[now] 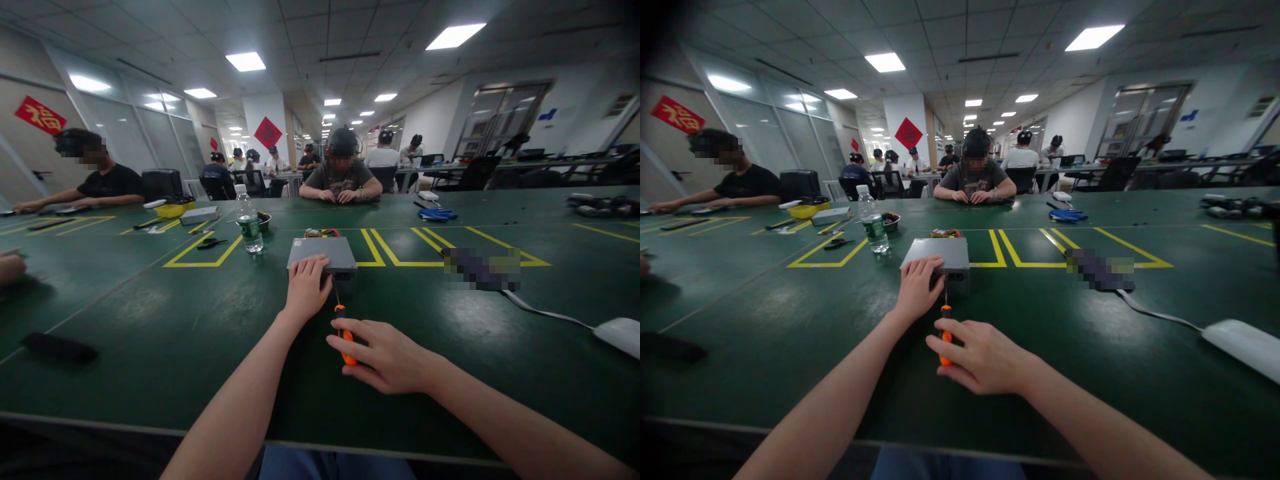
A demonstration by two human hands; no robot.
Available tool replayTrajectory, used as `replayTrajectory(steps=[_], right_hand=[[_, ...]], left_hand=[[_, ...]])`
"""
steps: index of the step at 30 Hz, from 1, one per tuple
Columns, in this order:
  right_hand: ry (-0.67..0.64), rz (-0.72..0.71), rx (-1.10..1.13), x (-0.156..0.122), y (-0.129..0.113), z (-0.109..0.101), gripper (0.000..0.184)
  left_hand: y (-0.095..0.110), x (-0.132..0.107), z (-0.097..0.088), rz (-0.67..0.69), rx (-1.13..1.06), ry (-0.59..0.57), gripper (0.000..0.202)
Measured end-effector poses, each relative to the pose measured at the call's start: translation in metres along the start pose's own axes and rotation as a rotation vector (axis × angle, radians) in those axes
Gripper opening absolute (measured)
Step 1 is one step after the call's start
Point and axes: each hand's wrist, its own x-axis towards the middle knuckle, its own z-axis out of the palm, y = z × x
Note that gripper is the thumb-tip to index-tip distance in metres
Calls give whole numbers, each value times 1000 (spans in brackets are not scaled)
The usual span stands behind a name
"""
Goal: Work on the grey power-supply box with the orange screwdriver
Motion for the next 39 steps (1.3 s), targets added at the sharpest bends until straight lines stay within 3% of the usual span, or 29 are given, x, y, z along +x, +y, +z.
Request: replayTrajectory(steps=[4,9,15,20,24,27,30,34,39], right_hand=[[91,-30,-62,1,0,5,31],[176,32,-23,-2,4,10,29],[33,17,-6,-2,1,0,36],[107,-41,-101,0,2,4,30],[149,12,-63,-2,4,9,27],[86,44,-22,-3,3,7,33],[7,-28,-106,-2,2,3,31],[138,-160,-269,-1,8,5,22],[260,-190,-289,2,15,10,9]], left_hand=[[0,0,0,-1,0,4,27],[-1,0,1,1,-3,4,26],[-1,0,1,-3,-3,3,27],[0,0,1,-5,4,-4,28],[-1,0,1,-4,9,-1,28],[-1,0,0,-6,4,-2,27],[-1,0,0,-1,0,-1,27],[-1,0,0,1,1,0,27],[-1,0,0,4,-4,10,27]])
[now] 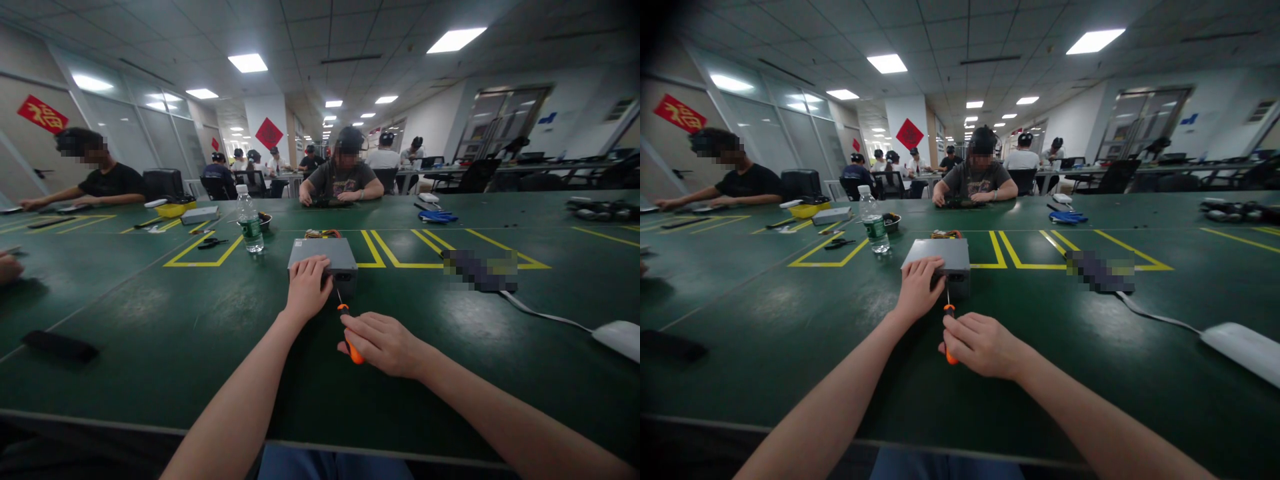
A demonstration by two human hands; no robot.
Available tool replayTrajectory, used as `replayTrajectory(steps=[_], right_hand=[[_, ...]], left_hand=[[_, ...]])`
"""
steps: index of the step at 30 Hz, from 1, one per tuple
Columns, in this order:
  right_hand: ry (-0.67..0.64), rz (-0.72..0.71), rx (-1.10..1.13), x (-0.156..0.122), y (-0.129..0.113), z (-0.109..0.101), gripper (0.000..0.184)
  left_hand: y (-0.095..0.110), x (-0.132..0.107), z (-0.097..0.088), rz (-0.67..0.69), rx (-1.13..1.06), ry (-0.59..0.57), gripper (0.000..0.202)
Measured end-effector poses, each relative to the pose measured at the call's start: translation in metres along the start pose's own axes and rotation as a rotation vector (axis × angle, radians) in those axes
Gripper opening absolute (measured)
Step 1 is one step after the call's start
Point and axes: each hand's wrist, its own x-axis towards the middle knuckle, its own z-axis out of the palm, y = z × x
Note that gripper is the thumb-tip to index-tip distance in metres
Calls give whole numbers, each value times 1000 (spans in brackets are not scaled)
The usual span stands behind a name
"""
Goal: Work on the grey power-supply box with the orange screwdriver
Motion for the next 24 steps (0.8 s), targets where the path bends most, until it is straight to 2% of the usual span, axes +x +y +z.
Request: replayTrajectory(steps=[6,16,24], right_hand=[[-84,-40,-90,5,-1,2,21],[-18,-22,-209,3,1,10,8],[1,50,-206,2,0,15,9]], left_hand=[[0,0,0,1,12,0,26],[0,1,1,-7,2,2,26],[1,0,2,-14,-4,8,27]])
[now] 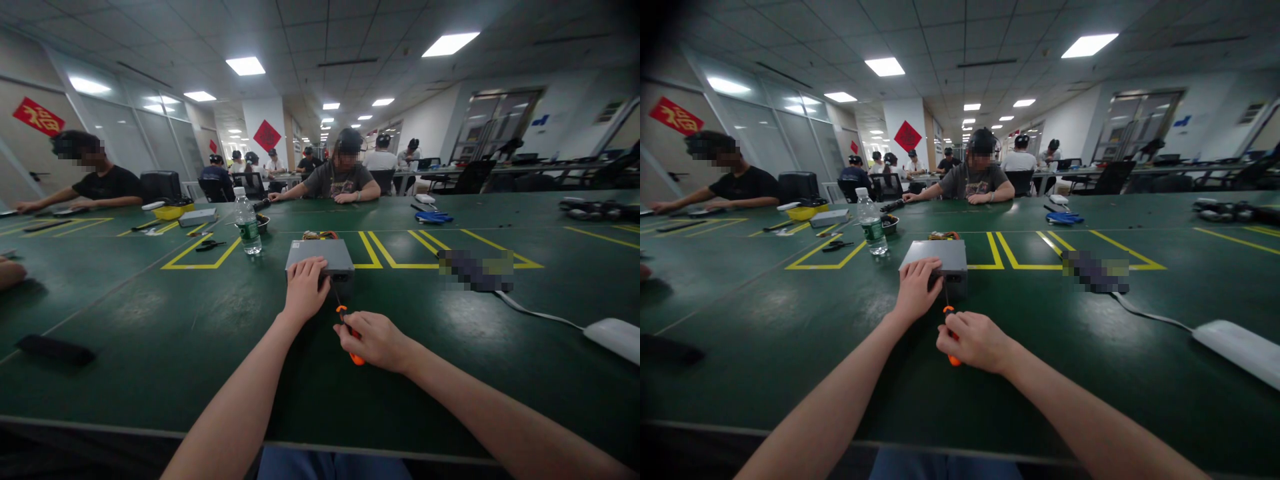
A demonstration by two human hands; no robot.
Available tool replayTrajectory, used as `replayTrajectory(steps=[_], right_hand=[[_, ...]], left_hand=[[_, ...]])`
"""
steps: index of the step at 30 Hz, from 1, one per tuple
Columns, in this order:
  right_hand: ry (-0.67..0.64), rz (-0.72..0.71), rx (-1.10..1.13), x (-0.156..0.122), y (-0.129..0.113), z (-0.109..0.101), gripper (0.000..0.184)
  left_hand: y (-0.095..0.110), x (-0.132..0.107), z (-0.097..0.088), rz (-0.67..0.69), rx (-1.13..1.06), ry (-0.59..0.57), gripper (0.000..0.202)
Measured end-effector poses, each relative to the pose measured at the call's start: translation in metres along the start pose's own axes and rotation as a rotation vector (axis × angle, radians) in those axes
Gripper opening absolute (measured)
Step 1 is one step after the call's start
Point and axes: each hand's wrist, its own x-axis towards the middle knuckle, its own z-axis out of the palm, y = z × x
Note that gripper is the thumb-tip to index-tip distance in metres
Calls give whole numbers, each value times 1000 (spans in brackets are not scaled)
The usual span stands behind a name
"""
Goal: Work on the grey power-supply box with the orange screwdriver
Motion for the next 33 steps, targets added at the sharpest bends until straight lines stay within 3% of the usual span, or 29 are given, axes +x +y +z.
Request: replayTrajectory(steps=[11,17,33], right_hand=[[9,-60,76,-14,23,-28,12],[71,21,119,-21,26,-25,9],[25,111,148,-27,25,-22,8]], left_hand=[[0,1,-1,-1,9,-14,25],[-1,1,0,-7,4,-20,25],[0,1,-1,-9,8,-22,25]])
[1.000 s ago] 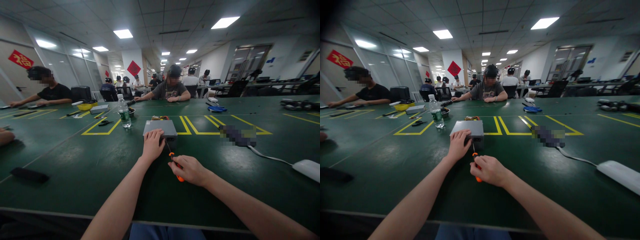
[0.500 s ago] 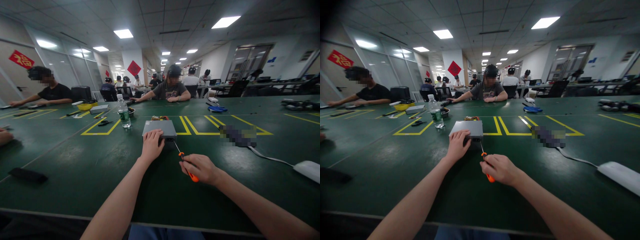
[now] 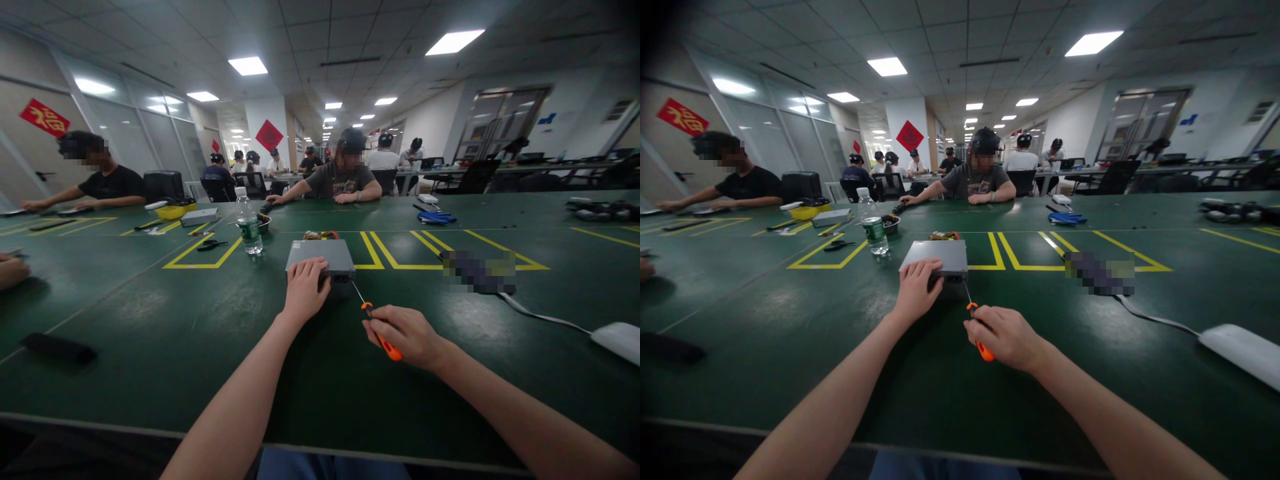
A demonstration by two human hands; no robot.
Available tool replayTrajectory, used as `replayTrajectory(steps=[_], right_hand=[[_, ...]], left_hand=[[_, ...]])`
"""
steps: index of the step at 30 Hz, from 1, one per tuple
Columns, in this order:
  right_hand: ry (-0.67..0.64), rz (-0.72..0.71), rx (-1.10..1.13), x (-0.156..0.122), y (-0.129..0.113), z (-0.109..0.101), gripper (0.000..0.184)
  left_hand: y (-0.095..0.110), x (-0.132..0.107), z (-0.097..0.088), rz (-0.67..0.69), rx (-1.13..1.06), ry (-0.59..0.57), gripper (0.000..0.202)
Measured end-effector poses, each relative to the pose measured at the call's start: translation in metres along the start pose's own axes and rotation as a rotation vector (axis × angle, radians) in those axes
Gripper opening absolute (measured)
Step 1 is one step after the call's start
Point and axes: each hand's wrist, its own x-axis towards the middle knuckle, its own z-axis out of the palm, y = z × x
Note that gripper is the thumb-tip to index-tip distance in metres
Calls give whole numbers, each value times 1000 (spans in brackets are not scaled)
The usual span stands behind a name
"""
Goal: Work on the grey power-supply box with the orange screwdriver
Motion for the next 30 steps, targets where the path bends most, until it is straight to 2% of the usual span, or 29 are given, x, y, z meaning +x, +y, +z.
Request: replayTrajectory(steps=[3,5,10,15,22,30], right_hand=[[-54,37,21,2,-4,0,10],[-46,48,36,4,-6,-1,7],[-38,7,65,5,-11,-11,33],[-24,-63,-13,6,-9,-19,24],[36,-14,-51,5,-8,-19,2],[-80,-19,-1,5,-17,-17,26]], left_hand=[[0,0,0,-5,1,-1,26],[0,0,0,-4,2,4,26],[0,0,1,1,9,6,26],[0,0,1,2,11,4,25],[0,0,0,-4,11,-7,25],[1,0,0,-11,10,-5,26]])
